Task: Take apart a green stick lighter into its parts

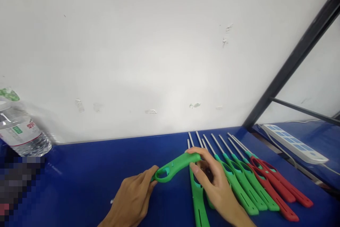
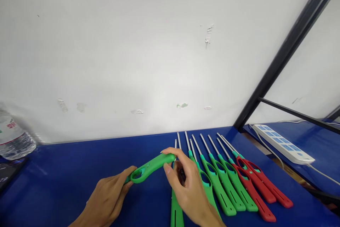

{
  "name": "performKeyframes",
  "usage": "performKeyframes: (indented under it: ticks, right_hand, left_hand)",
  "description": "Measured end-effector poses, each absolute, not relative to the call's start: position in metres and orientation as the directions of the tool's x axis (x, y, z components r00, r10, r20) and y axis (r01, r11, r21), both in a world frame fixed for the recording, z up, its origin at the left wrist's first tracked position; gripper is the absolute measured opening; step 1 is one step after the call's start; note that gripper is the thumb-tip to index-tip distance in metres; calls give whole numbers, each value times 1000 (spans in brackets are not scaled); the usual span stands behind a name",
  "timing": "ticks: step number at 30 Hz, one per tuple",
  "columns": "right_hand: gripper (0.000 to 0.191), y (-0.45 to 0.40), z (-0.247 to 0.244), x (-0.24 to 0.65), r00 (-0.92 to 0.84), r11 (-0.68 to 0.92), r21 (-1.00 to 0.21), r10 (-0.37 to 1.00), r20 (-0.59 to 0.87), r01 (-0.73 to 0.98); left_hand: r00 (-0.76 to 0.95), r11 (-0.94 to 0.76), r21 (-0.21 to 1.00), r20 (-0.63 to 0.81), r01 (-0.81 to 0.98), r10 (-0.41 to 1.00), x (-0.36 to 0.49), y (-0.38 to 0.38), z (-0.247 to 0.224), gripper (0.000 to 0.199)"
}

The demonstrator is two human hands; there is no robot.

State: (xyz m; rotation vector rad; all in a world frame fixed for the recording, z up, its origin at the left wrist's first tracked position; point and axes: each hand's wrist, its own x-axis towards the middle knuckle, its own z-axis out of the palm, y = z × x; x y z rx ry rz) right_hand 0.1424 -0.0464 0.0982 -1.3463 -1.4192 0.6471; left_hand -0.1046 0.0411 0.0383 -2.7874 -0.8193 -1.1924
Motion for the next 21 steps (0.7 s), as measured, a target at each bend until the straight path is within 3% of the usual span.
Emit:
performKeyframes:
  ticks: [13,21]
  right_hand:
    - [27,-47,103,139,123,104,-891,977,174,441]
    - [24,-47,98,136,156,94,-863,968,195,496]
  left_hand:
    - [606,-861,210,634,463,480,-110,42,9,44]
    - [628,-876,223,624,428,465,-112,43,7,48]
